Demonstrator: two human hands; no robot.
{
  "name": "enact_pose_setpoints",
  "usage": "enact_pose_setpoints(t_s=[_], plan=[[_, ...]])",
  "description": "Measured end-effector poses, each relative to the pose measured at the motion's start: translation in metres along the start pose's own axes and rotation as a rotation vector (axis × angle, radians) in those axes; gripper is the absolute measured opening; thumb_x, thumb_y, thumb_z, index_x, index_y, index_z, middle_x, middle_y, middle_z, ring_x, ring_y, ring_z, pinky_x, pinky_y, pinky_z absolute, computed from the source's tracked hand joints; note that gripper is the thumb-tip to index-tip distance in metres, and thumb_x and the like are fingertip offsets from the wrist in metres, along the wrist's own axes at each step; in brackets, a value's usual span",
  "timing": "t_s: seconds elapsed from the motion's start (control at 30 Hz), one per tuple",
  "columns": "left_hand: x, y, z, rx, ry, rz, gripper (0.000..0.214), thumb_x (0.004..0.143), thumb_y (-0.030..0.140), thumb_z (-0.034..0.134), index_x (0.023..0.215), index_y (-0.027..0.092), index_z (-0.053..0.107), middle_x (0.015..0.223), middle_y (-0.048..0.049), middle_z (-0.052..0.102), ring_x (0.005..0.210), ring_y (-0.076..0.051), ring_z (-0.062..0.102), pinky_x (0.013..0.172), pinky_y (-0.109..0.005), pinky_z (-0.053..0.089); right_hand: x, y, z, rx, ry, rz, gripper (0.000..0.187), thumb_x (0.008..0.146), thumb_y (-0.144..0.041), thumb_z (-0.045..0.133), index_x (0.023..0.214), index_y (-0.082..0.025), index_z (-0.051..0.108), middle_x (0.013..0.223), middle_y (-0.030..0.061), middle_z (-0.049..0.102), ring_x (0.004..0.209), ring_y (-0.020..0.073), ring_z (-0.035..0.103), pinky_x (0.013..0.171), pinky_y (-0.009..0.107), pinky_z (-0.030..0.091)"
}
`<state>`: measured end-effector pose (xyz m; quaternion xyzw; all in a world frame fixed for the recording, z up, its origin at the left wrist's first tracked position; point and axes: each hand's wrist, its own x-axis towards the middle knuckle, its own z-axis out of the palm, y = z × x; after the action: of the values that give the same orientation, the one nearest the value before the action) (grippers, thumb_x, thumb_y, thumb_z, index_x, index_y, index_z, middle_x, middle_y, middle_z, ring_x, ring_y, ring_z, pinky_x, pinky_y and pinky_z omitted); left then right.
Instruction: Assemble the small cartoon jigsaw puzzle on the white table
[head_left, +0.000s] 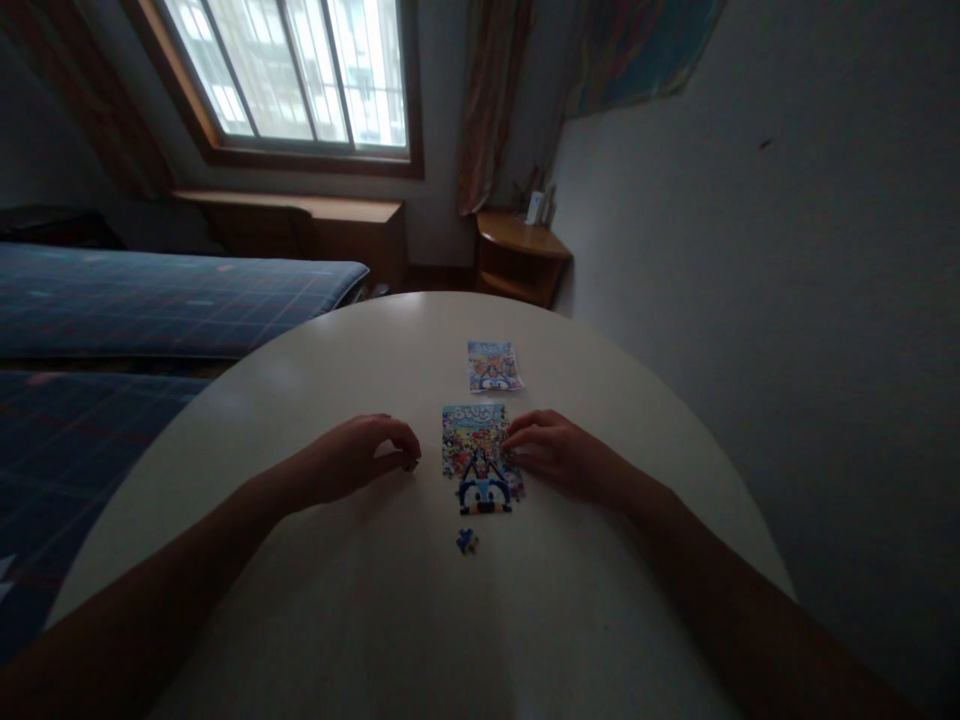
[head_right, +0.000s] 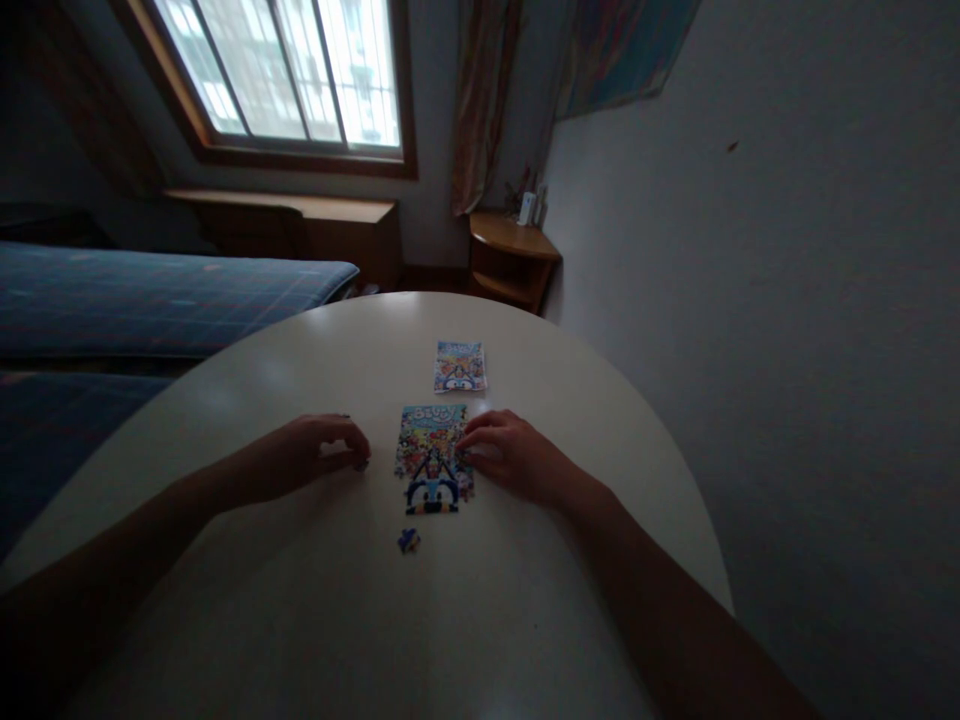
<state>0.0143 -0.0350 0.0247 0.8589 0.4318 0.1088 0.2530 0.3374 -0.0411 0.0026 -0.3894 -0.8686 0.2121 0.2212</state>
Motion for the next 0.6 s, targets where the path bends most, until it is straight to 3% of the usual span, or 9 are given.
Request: enact_pose_setpoints(t_s=[0.17, 0.43, 0.6], plan=[[-0.001, 0.014, 0.008, -0.066, -0.124, 0.172, 0.018, 0.093, 0.027, 0.054, 0.09, 0.022, 0.071, 0.092, -0.0035, 0.072, 0.085, -0.017, 0.065, 0.08, -0.028, 0.048, 0.0, 0.0, 0.0, 0.008, 0.003, -0.007, 0.015, 0.09, -0.025, 0.066, 0.103, -0.024, 0.073, 0.112, 0.0078, 0.067, 0.104, 0.0191, 0.063, 0.095, 0.039, 0.051], [0.003, 0.025, 0.037, -0.062, -0.064, 0.286, 0.013, 0.094, 0.024, 0.058, 0.092, 0.023, 0.071, 0.089, -0.0019, 0.07, 0.081, -0.014, 0.064, 0.076, -0.025, 0.047, 0.0, -0.001, 0.001, 0.007, 0.02, -0.011, 0.015, 0.088, -0.023, 0.068, 0.102, -0.023, 0.073, 0.112, 0.009, 0.068, 0.105, 0.0202, 0.063, 0.095, 0.039, 0.05], [0.004, 0.025, 0.035, -0.06, -0.063, 0.272, 0.013, 0.093, 0.021, 0.058, 0.094, 0.023, 0.071, 0.09, -0.0008, 0.071, 0.077, -0.013, 0.064, 0.073, -0.023, 0.048, 0.0, -0.001, 0.001, -0.001, 0.018, -0.016, 0.015, 0.088, -0.023, 0.068, 0.102, -0.022, 0.072, 0.112, 0.009, 0.068, 0.105, 0.0201, 0.063, 0.095, 0.04, 0.05]])
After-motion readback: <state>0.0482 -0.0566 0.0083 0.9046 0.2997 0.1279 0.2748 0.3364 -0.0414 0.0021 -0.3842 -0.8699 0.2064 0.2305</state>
